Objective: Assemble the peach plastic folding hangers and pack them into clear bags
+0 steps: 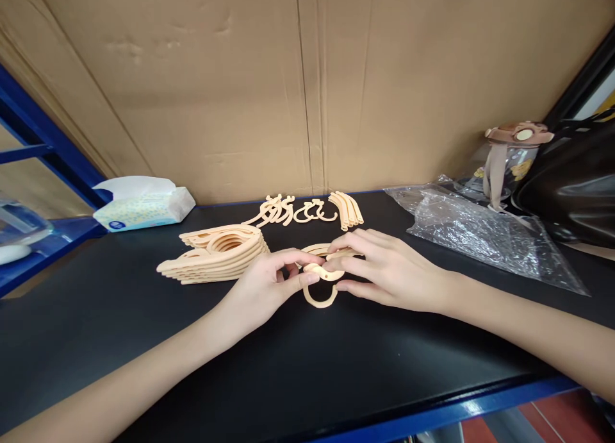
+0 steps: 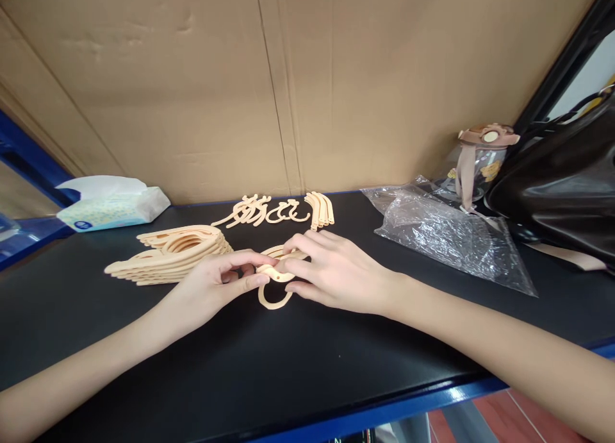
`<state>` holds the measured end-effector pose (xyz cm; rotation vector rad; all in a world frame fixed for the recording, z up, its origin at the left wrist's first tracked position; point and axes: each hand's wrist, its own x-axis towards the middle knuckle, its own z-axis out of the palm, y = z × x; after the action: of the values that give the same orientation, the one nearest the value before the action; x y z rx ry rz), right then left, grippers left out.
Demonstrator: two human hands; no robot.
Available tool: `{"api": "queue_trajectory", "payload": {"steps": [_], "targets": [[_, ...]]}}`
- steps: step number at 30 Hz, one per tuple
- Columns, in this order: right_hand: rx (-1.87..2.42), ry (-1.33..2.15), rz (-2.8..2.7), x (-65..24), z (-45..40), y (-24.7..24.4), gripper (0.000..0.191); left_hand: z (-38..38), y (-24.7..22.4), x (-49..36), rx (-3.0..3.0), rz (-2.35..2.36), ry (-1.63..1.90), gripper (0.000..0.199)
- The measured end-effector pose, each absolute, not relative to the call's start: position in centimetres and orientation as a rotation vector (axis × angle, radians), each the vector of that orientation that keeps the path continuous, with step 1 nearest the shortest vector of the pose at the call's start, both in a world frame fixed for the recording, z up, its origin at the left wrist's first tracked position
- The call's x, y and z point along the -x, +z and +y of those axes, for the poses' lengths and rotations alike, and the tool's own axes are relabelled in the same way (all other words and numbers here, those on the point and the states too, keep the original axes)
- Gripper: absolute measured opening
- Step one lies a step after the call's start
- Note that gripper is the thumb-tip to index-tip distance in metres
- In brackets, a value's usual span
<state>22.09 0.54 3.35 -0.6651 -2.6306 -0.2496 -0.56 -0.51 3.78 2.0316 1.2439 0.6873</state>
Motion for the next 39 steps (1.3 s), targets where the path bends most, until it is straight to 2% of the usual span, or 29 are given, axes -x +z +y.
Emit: {"api": "queue_trajectory", "payload": {"steps": [11, 19, 26, 31, 39], "targets": [[0.651, -0.375, -2.6, -21.4, -0.2, 3.3, 0.017, -0.7, 3.3, 0.1, -1.906, 1.172, 0.678, 0.029], [0.651, -0.423, -2.581, -21.6, 0.1, 3.6, 0.018, -0.8, 3.3, 0.3, -2.145, 1.145, 0.713, 0.029], [0.779, -0.198, -2.709, -22.7, 1.1, 4.1, 0.011, -0.6, 3.3, 1.0, -2.486, 1.233, 0.672, 0.021], [0.849, -0.036, -2.758, -23.0, 1.3, 4.0, 0.01, -1.0, 3.6, 0.9, -2.826, 1.084, 0.54, 0.023], [0.891, -0.014, -2.789, -22.8, 1.3, 3.9, 0.015, -1.4, 3.8, 0.6, -2.926, 0.895, 0.365, 0.025]]}}
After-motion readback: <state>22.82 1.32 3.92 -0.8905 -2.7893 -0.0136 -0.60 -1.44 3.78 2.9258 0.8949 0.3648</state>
